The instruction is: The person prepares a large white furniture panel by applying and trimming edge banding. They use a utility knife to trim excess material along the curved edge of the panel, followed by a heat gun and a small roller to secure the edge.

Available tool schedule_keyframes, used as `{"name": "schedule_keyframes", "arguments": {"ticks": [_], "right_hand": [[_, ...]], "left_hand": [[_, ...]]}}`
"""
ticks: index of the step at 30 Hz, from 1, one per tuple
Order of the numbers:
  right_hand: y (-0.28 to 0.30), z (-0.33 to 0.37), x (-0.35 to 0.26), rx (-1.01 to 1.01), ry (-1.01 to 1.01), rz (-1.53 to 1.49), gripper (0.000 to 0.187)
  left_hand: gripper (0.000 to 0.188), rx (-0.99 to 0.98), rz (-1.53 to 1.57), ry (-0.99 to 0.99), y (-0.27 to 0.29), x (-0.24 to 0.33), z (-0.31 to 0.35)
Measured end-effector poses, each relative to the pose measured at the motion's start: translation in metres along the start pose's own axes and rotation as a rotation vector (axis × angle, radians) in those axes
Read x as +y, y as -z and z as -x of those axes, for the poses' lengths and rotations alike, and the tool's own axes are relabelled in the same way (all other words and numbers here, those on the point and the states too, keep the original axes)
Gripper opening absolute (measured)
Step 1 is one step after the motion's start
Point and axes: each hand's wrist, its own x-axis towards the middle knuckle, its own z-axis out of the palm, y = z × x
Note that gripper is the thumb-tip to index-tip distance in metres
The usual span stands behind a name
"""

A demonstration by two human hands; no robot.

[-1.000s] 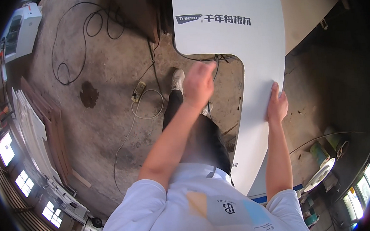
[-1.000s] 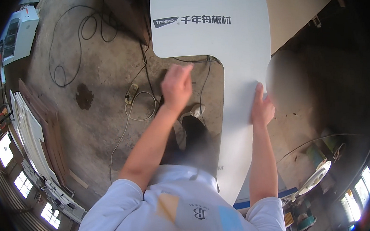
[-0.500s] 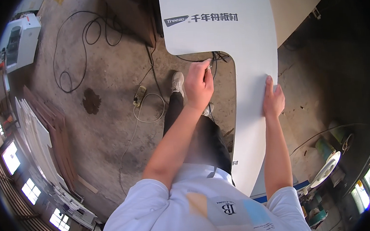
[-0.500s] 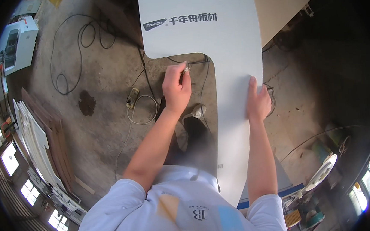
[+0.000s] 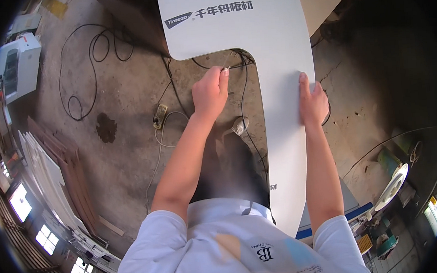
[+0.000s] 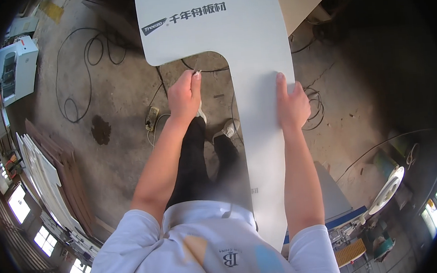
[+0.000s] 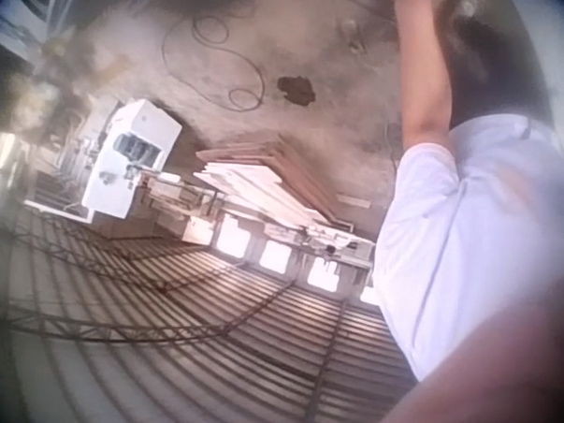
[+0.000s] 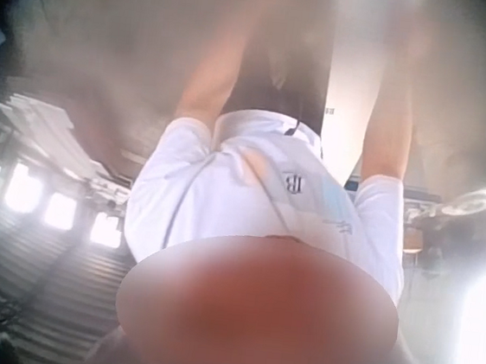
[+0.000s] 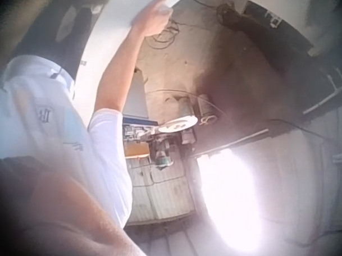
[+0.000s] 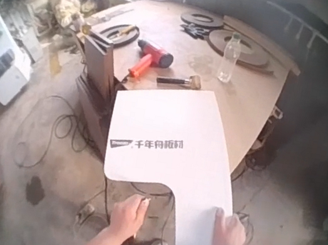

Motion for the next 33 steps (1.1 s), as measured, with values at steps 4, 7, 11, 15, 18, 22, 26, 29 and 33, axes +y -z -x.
{"name": "schedule_keyframes", "arguments": {"ticks": [4,7,11,15,18,22,26,29,33], "right_hand": [[-0.007,0.0,-0.002,-0.057,0.014,0.012,0.097],[-0.003,0.003,-0.004,-0.015,0.027,0.005,0.097],[-0.009,0.001,0.001,0.057,0.028,0.014,0.095],[-0.002,0.002,-0.005,-0.04,-0.007,0.026,0.097],[-0.009,-0.004,0.003,-0.063,-0.037,0.088,0.098],[-0.012,-0.003,0.003,0.011,0.006,0.053,0.099],[-0.01,-0.002,0.006,-0.035,-0.014,0.025,0.097],[-0.013,-0.002,0.006,0.048,0.029,-0.003,0.092],[-0.006,-0.003,0.001,-0.074,-0.021,0.081,0.085]], "left_hand": [[0.018,0.048,-0.166,-0.218,-0.015,-0.013,-0.025],[0.02,0.044,-0.182,-0.284,-0.021,0.0,-0.035],[0.026,0.034,-0.251,-0.299,-0.023,-0.001,-0.043],[0.03,0.19,-0.306,-0.165,-0.007,-0.007,-0.037],[0.029,0.302,-0.247,-0.027,-0.008,-0.01,-0.029],[0.031,0.109,-0.2,-0.225,-0.026,0.008,-0.041],[0.031,0.136,-0.255,-0.186,-0.015,-0.001,-0.041],[0.03,0.26,-0.299,-0.02,0.002,-0.01,-0.033],[0.03,0.275,-0.213,-0.112,-0.007,-0.002,-0.029]]}}
